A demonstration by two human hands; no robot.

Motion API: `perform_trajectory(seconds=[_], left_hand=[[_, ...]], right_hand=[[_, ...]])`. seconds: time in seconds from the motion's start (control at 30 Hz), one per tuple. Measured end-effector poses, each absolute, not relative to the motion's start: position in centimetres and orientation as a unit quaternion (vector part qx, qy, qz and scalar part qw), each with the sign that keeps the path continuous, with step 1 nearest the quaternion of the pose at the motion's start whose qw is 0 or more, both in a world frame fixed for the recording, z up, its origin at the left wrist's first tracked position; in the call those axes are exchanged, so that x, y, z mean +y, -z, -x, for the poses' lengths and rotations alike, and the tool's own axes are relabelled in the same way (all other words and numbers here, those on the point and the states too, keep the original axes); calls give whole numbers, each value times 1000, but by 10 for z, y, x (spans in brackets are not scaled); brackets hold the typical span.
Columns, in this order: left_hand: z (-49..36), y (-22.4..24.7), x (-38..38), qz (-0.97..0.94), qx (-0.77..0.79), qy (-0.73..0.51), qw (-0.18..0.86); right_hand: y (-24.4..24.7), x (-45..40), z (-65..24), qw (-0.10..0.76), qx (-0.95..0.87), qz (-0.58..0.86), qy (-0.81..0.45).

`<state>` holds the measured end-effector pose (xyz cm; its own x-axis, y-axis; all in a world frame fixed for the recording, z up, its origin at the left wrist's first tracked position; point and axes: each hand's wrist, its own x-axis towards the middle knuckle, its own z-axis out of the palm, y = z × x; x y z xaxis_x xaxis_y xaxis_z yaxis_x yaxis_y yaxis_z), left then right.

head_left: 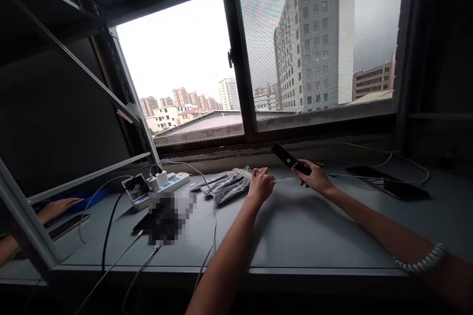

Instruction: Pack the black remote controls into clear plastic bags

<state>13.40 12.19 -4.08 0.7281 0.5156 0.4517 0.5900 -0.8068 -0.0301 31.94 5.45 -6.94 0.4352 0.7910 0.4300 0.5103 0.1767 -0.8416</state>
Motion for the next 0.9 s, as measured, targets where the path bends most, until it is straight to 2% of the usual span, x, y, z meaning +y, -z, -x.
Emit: perform_trajectory(seconds=[0.1, 0.2, 0.4, 0.53, 0.73, 0.9], left_hand=[[-126, 30, 123, 862, -382, 312, 117], [-118, 25, 126, 812, -417, 387, 132], [-123, 47, 137, 866, -407, 279, 78], [-134, 55, 133, 870, -392, 290, 70], [-150, 57, 118, 895, -359, 260, 45], [-153, 58, 117, 886, -350, 302, 33]], right_hand=[[68, 54, -320, 567, -513, 638, -96], [63, 51, -321, 564, -554, 613, -2], [54, 40, -319, 500, -631, 551, 218], [49, 31, -314, 446, -650, 535, 306], [42, 22, -310, 395, -623, 584, 339], [38, 20, -308, 363, -645, 600, 305]])
